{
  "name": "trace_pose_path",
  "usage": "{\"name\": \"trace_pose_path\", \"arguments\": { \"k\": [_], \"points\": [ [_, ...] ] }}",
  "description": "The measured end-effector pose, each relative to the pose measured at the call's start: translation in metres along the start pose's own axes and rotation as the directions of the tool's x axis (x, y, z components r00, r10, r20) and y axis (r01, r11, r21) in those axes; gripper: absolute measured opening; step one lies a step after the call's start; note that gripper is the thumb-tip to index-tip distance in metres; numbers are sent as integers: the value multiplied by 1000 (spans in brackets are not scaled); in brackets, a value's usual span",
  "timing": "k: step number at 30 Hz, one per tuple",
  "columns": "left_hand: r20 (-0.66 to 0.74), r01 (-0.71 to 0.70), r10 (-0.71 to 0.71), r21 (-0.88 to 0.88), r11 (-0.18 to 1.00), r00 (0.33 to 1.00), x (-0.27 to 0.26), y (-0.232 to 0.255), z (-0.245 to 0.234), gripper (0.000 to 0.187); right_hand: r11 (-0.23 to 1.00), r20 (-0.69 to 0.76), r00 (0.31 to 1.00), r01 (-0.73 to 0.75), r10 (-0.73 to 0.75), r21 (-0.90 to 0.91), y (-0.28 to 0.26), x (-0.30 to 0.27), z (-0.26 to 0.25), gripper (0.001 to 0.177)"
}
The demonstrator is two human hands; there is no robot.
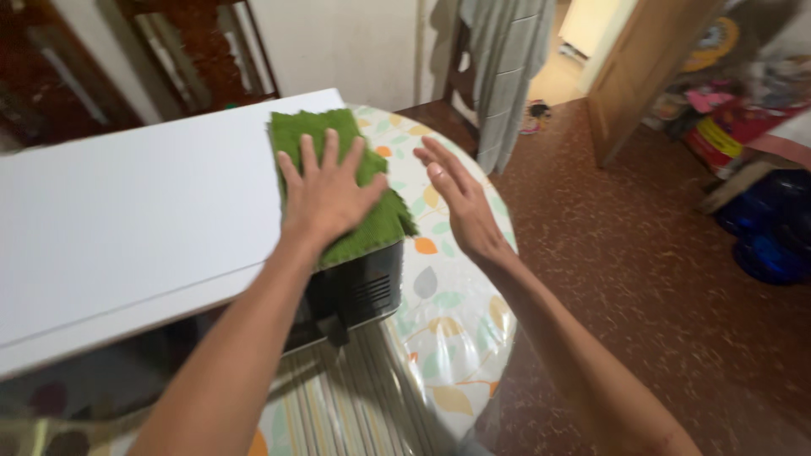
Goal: The person wipes the exterior surfaces of a white microwave oven using a green cloth. They clean the top, front, and side panels in a repetitive wiping motion.
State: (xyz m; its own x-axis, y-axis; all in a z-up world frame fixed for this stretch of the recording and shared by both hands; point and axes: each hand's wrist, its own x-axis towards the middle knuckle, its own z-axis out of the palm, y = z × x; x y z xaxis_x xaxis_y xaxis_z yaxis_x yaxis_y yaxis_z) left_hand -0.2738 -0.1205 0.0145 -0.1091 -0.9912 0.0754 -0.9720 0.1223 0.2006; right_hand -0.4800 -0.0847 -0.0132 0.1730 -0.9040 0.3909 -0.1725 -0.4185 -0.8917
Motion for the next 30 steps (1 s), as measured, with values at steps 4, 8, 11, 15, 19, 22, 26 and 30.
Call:
{"name": "trace_pose_path", "arguments": {
  "k": [4, 8, 11, 15, 19, 22, 26, 30],
  "points": [
    [-61, -48, 49, 18, 999, 997, -65, 12, 0, 79, 999, 49, 998, 38, -40, 36, 11, 13, -1, 67],
    [-144, 0, 5, 37, 999, 990, -89, 25, 5, 73, 988, 99, 992, 93, -81, -121, 18, 24, -21, 63],
    [-153, 45, -38, 42, 998, 987, -74, 37, 9, 69, 941, 208, 964, 218, -166, -257, 26, 35, -49, 56],
    [-58, 115, -111, 73, 991, 992, -28, 48, 12, 71, 794, 372, 873, 458, -316, -400, 52, 59, -86, 52],
    [-17, 165, -164, 116, 979, 986, 32, 45, 21, 78, 683, 496, 786, 591, -369, -430, 76, 79, -109, 50],
    [-9, 239, -241, 158, 958, 970, 84, 34, 26, 91, 664, 543, 750, 628, -377, -406, 79, 88, -123, 50],
    [-58, 328, -323, 124, 937, 945, 139, 16, 31, 89, 682, 565, 730, 637, -384, -360, 78, 97, -141, 49],
    [-122, 310, -295, 138, 940, 948, 147, 17, 39, 85, 640, 592, 689, 686, -418, -347, 84, 116, -139, 49]
  ]
}}
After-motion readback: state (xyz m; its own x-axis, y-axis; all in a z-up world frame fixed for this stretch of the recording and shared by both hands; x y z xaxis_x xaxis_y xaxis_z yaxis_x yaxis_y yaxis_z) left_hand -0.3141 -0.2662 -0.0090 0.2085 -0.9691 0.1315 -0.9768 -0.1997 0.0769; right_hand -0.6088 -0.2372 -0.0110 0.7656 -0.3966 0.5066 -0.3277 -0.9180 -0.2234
